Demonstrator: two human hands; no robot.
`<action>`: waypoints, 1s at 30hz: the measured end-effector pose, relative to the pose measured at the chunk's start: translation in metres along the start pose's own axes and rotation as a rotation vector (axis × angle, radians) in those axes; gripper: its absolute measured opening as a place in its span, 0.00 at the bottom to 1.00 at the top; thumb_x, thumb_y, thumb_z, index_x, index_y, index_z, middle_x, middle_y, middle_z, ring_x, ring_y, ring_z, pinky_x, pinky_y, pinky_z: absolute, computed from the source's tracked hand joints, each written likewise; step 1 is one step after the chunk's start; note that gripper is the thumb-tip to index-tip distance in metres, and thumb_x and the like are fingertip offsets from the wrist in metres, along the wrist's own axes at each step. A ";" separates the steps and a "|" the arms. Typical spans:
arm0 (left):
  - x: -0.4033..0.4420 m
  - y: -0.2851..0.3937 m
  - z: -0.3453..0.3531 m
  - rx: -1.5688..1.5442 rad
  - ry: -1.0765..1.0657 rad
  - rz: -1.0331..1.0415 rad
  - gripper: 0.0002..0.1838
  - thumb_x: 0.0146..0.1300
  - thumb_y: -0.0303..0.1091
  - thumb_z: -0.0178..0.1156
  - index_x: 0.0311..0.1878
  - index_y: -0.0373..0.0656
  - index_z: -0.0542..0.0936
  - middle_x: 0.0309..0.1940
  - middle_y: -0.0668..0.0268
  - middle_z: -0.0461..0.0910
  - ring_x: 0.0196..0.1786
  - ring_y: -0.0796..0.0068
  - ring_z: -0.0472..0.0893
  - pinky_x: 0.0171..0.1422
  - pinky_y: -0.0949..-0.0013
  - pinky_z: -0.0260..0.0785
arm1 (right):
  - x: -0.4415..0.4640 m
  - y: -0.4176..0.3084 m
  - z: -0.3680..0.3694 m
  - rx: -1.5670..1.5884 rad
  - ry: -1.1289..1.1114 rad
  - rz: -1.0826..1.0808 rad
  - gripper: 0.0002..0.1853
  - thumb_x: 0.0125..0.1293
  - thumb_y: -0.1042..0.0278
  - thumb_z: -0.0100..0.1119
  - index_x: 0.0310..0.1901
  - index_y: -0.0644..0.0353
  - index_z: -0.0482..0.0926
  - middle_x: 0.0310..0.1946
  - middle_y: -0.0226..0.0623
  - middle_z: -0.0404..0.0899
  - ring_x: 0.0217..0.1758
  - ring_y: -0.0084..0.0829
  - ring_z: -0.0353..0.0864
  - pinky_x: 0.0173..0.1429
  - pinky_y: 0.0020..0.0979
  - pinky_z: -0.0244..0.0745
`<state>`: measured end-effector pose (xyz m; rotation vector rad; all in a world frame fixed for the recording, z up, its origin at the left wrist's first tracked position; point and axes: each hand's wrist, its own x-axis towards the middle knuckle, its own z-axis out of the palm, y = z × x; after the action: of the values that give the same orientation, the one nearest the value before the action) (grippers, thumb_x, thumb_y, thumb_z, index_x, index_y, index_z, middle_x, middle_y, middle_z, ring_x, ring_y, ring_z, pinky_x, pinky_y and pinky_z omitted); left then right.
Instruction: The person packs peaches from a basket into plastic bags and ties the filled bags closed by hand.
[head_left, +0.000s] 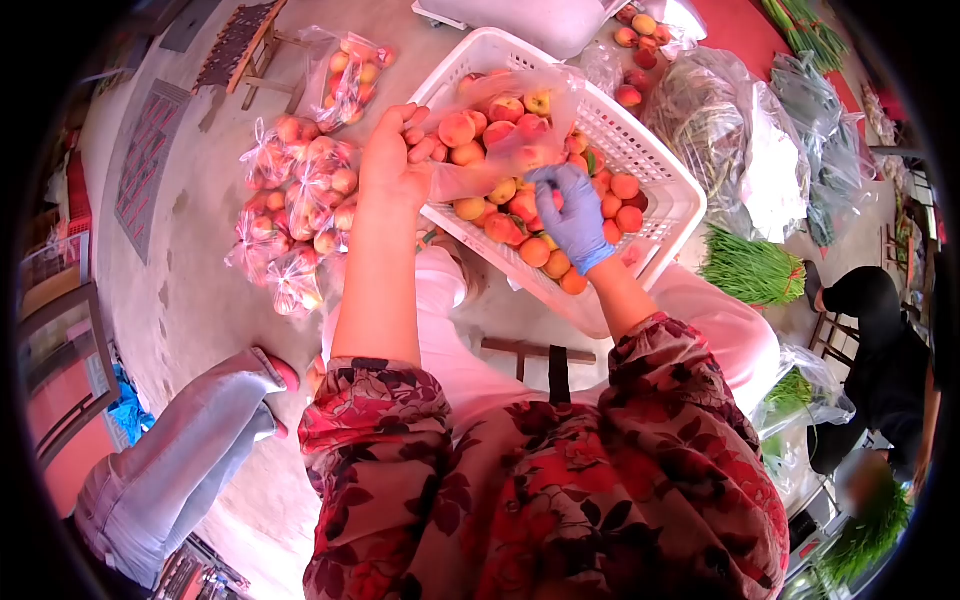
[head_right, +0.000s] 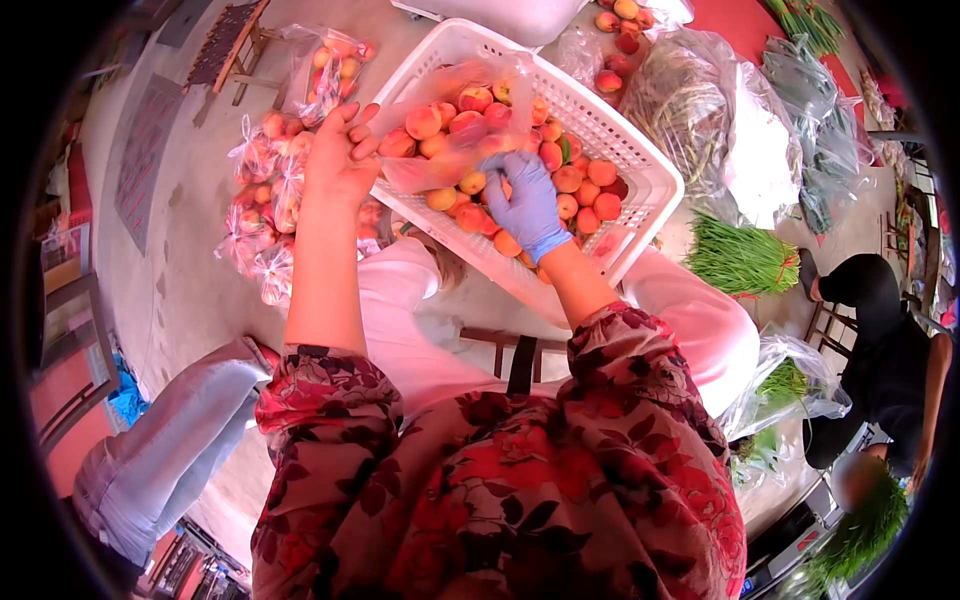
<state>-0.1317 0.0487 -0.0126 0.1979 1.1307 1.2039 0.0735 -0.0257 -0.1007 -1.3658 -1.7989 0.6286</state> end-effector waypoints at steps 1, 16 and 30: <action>0.000 -0.001 -0.001 -0.003 0.000 -0.005 0.12 0.58 0.31 0.51 0.41 0.32 0.68 0.17 0.74 0.56 0.15 0.82 0.55 0.28 0.70 0.57 | -0.019 0.015 0.023 0.026 -0.190 0.066 0.12 0.54 0.72 0.52 0.41 0.61 0.74 0.34 0.45 0.74 0.38 0.42 0.73 0.45 0.37 0.68; 0.005 0.002 -0.010 0.101 -0.078 -0.075 0.14 0.59 0.31 0.48 0.45 0.32 0.69 0.14 0.76 0.56 0.16 0.84 0.55 0.31 0.75 0.58 | -0.025 0.090 0.078 0.847 -0.694 0.934 0.26 0.54 0.65 0.55 0.56 0.56 0.64 0.47 0.41 0.71 0.43 0.32 0.74 0.41 0.31 0.73; 0.003 -0.006 -0.015 0.036 -0.109 -0.050 0.05 0.56 0.32 0.55 0.28 0.43 0.73 0.18 0.75 0.64 0.16 0.84 0.58 0.26 0.73 0.56 | 0.112 0.054 0.046 -0.295 -0.170 0.472 0.27 0.47 0.60 0.64 0.50 0.57 0.70 0.43 0.48 0.75 0.46 0.44 0.75 0.51 0.37 0.69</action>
<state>-0.1399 0.0426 -0.0254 0.2584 1.0566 1.1161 0.0529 0.1006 -0.1374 -2.0231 -1.7576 0.7619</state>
